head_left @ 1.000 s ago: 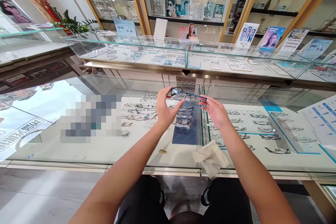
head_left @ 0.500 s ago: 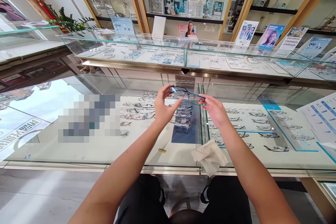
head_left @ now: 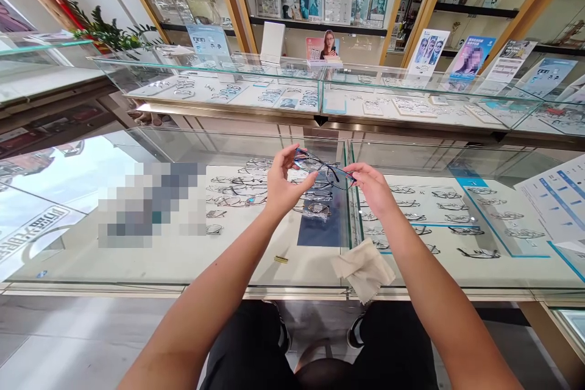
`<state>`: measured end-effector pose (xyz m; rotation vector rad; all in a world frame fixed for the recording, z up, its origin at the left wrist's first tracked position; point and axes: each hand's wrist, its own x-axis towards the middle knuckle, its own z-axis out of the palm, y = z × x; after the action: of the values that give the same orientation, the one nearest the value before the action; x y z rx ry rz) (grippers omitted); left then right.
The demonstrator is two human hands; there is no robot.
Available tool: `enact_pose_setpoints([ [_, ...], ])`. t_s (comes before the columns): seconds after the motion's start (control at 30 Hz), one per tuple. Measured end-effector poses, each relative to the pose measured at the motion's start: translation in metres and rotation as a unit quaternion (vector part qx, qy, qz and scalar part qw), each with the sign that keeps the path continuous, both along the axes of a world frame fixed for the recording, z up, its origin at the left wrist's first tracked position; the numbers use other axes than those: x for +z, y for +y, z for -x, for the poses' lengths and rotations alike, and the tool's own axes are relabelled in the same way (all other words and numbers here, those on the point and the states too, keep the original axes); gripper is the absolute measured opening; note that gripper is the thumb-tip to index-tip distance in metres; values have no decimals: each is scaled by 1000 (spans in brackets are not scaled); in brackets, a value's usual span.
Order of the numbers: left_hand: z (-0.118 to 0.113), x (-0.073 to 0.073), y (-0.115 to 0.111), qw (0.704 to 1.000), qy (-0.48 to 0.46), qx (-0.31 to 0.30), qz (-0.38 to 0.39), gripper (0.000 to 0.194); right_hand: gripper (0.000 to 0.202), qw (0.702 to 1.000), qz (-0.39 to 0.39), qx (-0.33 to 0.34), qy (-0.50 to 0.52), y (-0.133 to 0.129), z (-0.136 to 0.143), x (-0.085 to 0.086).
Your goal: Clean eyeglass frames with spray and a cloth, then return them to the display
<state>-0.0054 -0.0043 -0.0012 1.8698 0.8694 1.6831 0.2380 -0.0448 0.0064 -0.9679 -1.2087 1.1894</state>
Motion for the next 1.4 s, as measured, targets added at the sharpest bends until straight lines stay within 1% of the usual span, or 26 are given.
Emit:
enact_pose_setpoints([
  [0.1,-3,2,-7,997,49,-46,33,74,24,999,4,17,-34,-3,1,3],
  [0.2,-7,3,-14,992,85,-86,45,74,23,997,7,54,-55,-4,2,5],
  [0.3,-11,3,-18,990,92,-97,42,73,25,994,16,88,-69,-3,2,4],
  [0.4,-12,4,-20,990,93,-98,42,72,29,992,25,99,-73,-3,2,3],
  [0.63,-11,3,-20,988,105,-107,47,75,28,993,38,84,-67,-4,5,0],
  [0.97,-15,3,-21,985,111,-120,52,72,24,995,25,51,-82,-1,9,-7],
  [1.03,-16,3,-22,987,116,-104,42,75,24,996,22,39,-80,-1,10,-7],
  [1.07,-16,3,-22,990,114,-79,31,76,25,996,21,32,-77,-1,11,-7],
  [1.1,-17,4,-24,994,105,-38,16,75,25,997,21,23,-74,-1,11,-7],
  [1.13,-18,4,-25,996,92,13,0,68,26,997,20,12,-69,0,11,-7],
  [1.17,-18,5,-27,995,80,60,-11,55,26,998,21,-1,-63,0,11,-7],
  [1.2,-20,6,-30,993,75,92,-12,39,26,998,23,-16,-57,0,11,-7],
  [1.23,-21,7,-33,992,77,103,0,22,26,998,23,-29,-54,0,12,-7],
  [1.27,-23,9,-36,992,86,92,23,12,26,998,21,-41,-52,0,12,-8],
  [1.33,-27,10,-42,990,105,36,90,18,23,997,5,-57,-61,-1,14,-8],
  [1.4,-31,10,-47,982,107,-16,158,23,20,993,-30,-69,-88,-3,18,-8],
])
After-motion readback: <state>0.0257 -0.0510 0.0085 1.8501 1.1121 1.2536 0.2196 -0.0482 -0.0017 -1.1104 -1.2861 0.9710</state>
